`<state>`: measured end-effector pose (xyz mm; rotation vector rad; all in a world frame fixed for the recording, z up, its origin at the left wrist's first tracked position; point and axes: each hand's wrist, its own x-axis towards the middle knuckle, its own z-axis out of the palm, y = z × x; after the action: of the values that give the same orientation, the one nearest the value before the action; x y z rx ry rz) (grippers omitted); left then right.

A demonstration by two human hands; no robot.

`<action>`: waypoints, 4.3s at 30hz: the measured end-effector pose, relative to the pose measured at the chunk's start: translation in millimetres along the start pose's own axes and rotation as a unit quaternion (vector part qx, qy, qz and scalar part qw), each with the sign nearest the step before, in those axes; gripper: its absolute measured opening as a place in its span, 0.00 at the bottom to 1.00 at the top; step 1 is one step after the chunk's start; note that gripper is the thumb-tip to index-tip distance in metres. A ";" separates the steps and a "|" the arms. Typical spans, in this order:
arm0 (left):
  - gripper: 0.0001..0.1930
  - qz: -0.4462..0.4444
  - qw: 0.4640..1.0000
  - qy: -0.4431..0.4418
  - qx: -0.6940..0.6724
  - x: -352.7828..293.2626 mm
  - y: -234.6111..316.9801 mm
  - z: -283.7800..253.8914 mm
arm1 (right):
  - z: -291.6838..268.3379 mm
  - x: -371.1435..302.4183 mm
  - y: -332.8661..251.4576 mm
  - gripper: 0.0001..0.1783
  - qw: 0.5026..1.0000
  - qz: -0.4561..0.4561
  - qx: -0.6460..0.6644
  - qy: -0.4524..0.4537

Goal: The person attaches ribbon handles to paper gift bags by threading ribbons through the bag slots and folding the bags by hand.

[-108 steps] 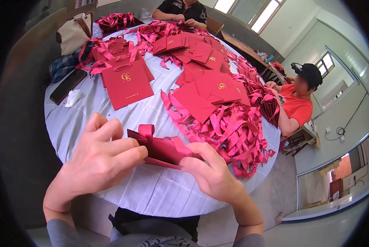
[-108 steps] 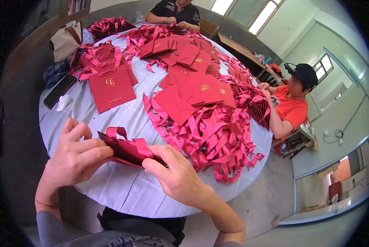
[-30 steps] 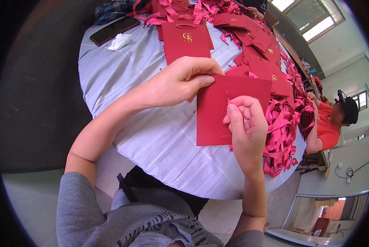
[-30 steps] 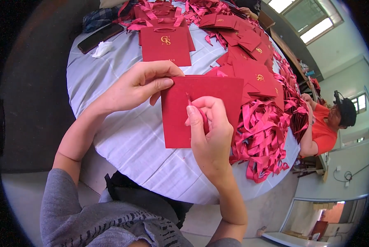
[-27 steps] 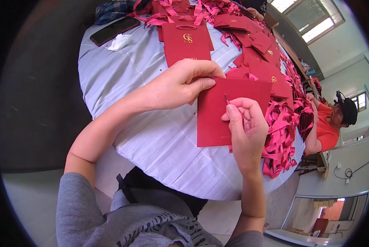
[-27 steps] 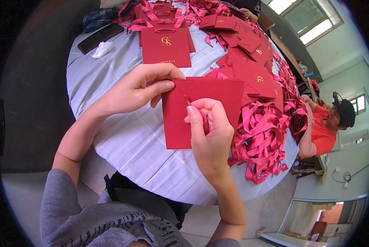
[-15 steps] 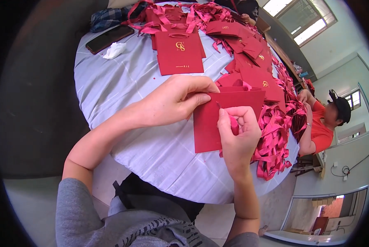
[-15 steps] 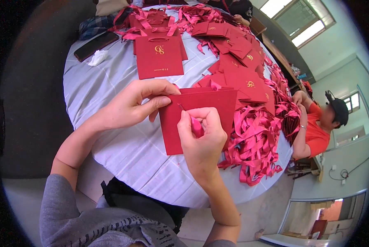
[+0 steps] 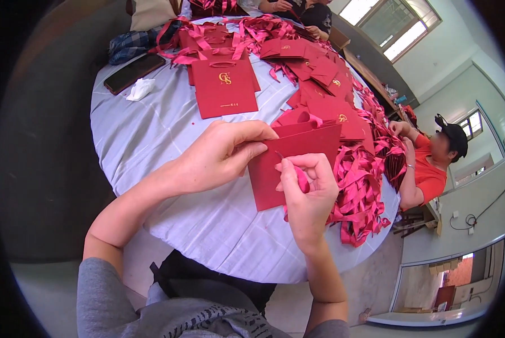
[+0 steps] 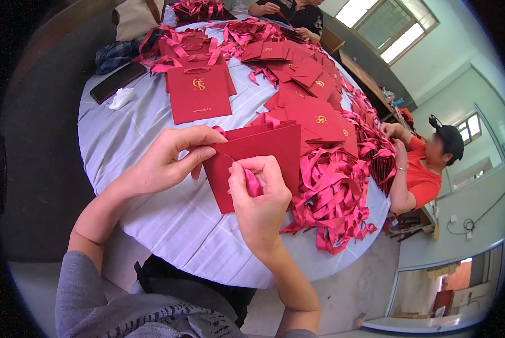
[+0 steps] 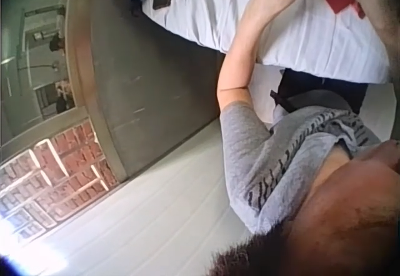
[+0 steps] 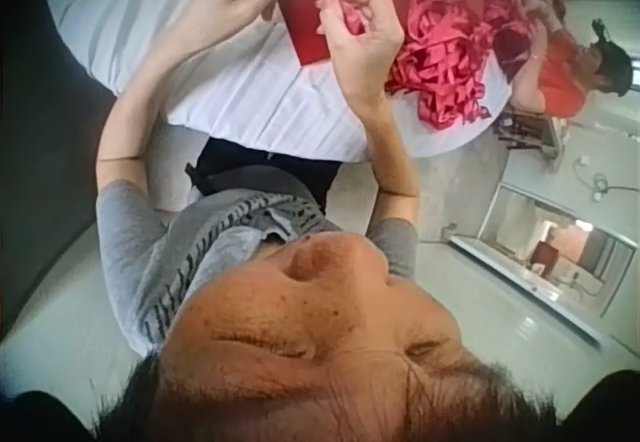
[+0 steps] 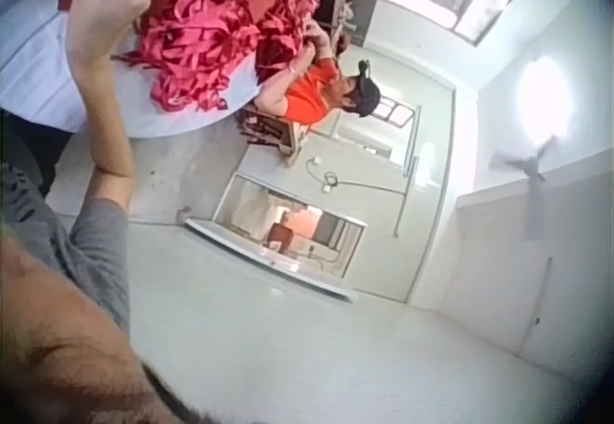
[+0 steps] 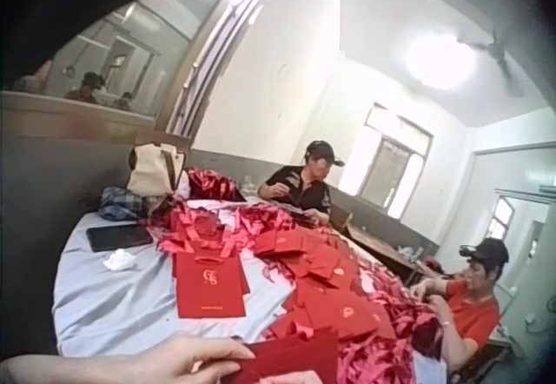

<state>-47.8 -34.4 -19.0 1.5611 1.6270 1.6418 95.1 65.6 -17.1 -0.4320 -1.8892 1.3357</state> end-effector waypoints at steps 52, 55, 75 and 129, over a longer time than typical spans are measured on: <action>0.16 0.240 0.924 -0.001 0.297 -5.3 18.5 30.0 | -48.4 85.4 -58.4 0.12 0.836 0.086 -0.314 -0.442; 0.16 0.245 0.919 0.020 0.308 -5.6 14.5 34.3 | -45.9 83.9 -57.0 0.10 0.831 0.068 -0.337 -0.438; 0.17 0.273 0.913 0.032 0.300 -2.8 14.7 41.7 | -32.3 102.5 -48.7 0.10 0.959 0.054 -0.032 -0.276; 0.06 0.209 0.834 0.086 0.503 10.7 36.9 7.1 | -140.1 -48.2 -18.8 0.06 0.973 0.070 -0.184 -0.119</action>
<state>-29.5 -32.4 15.5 2.4335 2.6405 1.0952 233.7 117.3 2.9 -0.6242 -2.3582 1.1657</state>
